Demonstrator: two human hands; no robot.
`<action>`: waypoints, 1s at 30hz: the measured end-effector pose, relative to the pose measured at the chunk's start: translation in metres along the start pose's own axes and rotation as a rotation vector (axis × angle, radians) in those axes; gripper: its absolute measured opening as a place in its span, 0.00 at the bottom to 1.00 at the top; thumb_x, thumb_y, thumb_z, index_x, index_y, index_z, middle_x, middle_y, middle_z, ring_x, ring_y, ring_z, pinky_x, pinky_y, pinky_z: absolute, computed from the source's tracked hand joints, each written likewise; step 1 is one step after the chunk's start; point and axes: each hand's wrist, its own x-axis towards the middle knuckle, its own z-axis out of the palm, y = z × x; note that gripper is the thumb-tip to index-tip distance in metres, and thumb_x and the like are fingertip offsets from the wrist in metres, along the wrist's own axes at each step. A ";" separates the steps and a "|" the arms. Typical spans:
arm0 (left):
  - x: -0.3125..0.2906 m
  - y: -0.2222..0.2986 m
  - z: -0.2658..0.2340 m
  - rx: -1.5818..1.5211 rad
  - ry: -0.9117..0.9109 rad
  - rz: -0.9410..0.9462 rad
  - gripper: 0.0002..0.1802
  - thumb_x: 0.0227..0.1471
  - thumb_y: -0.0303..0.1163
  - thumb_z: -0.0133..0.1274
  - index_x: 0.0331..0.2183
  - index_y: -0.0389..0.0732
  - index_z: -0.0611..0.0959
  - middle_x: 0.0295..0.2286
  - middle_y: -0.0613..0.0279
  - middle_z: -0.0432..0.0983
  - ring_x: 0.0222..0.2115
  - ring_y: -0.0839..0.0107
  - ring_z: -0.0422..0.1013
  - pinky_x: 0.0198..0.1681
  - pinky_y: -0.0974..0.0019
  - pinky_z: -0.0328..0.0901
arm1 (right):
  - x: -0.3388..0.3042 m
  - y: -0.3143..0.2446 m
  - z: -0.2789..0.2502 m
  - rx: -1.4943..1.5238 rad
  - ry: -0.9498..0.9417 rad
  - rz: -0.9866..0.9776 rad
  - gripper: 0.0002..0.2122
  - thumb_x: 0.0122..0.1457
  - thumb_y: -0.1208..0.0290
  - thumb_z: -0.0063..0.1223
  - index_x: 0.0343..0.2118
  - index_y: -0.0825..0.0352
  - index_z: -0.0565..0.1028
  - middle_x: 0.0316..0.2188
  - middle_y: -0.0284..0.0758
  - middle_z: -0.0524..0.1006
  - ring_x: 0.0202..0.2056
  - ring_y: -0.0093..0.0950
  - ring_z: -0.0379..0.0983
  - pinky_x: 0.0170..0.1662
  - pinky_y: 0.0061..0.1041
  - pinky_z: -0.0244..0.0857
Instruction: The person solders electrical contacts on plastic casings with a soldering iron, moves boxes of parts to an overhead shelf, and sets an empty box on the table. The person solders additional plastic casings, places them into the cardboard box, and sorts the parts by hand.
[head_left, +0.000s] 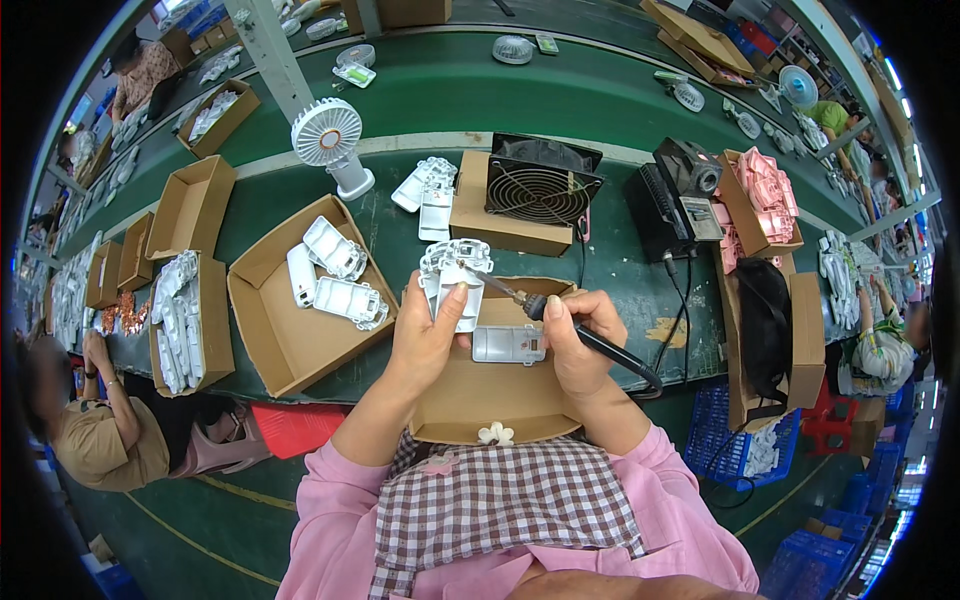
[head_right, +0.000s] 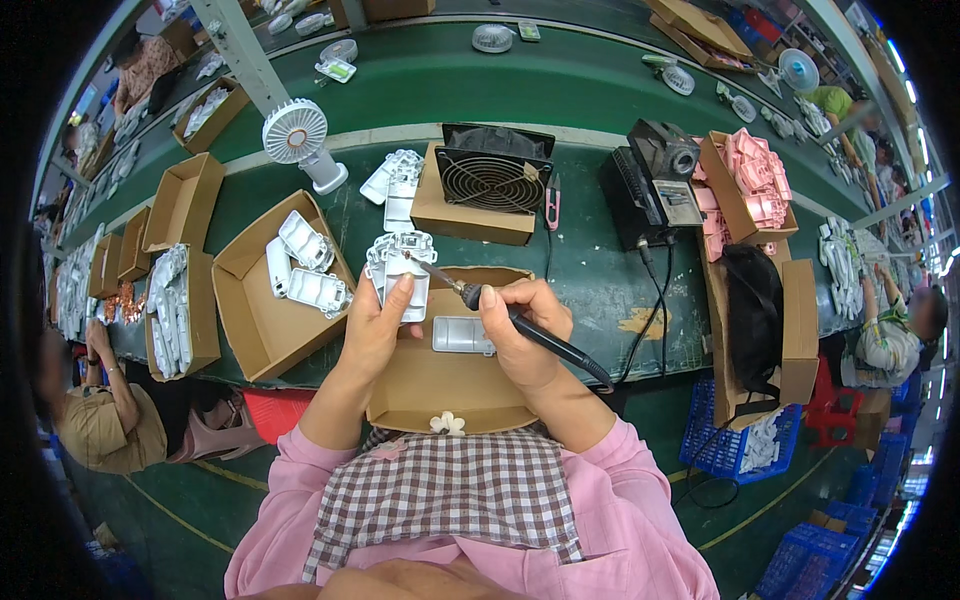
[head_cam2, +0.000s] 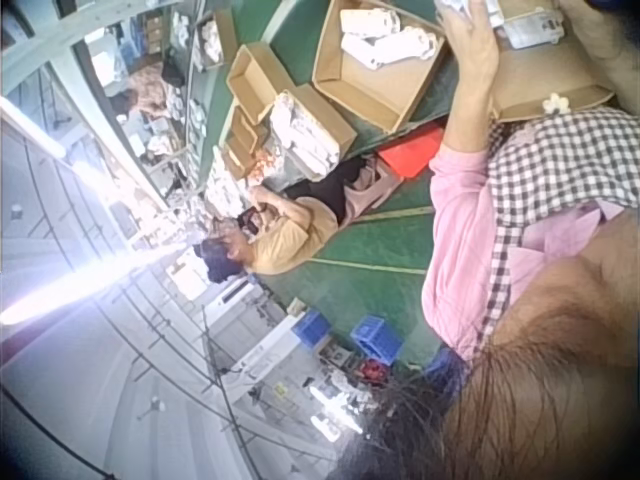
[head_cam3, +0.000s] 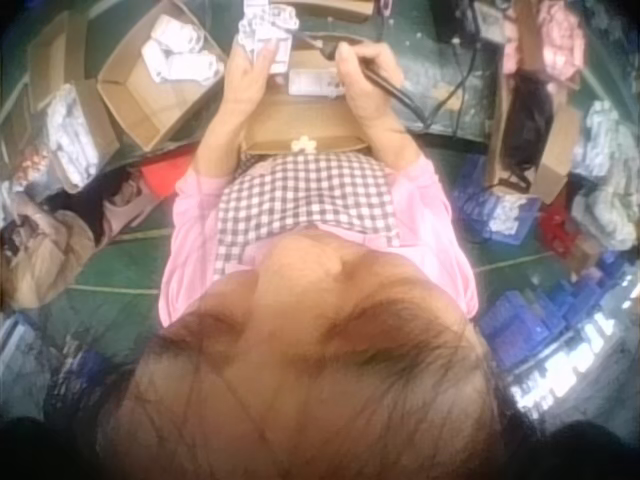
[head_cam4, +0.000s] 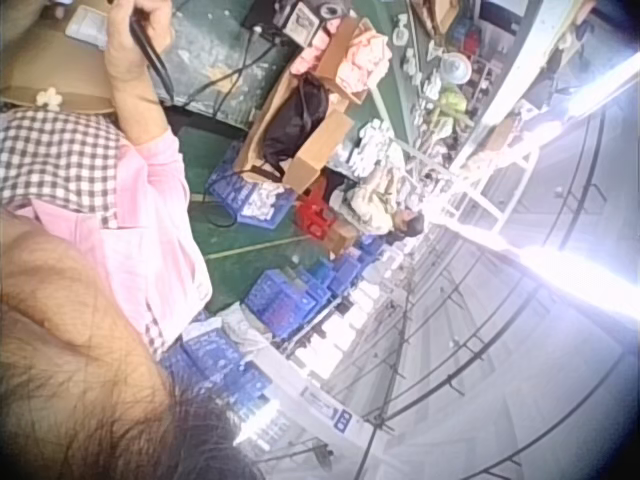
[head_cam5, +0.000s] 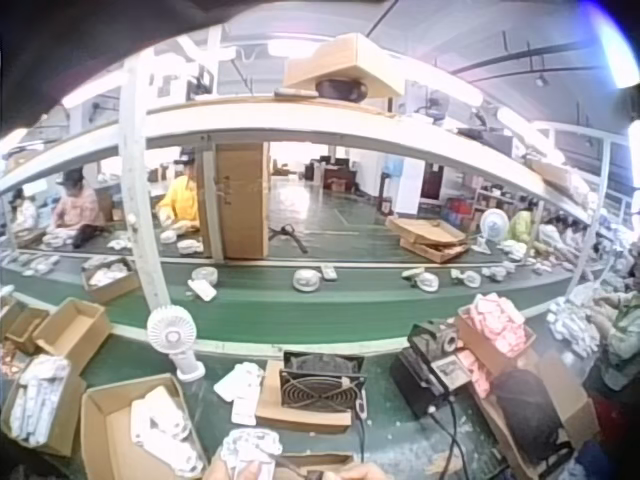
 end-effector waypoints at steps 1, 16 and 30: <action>0.000 0.000 0.000 0.000 -0.001 0.000 0.13 0.60 0.35 0.46 0.39 0.35 0.67 0.27 0.63 0.68 0.20 0.80 0.67 0.18 0.76 0.64 | 0.000 0.001 0.000 -0.009 -0.001 -0.006 0.06 0.55 0.77 0.56 0.26 0.70 0.69 0.20 0.34 0.75 0.18 0.14 0.68 0.21 0.15 0.62; -0.001 0.000 0.000 0.039 -0.033 -0.013 0.14 0.60 0.35 0.46 0.41 0.35 0.66 0.27 0.63 0.70 0.19 0.80 0.67 0.19 0.77 0.64 | -0.001 0.002 -0.002 0.030 0.014 -0.012 0.06 0.55 0.77 0.56 0.26 0.70 0.69 0.20 0.34 0.75 0.18 0.15 0.68 0.21 0.15 0.62; -0.001 0.001 0.000 0.043 -0.056 -0.011 0.15 0.60 0.35 0.46 0.41 0.35 0.66 0.28 0.62 0.70 0.21 0.80 0.68 0.19 0.76 0.65 | 0.000 0.001 0.000 0.019 0.014 0.003 0.06 0.55 0.78 0.56 0.26 0.69 0.69 0.20 0.33 0.74 0.18 0.14 0.67 0.21 0.15 0.62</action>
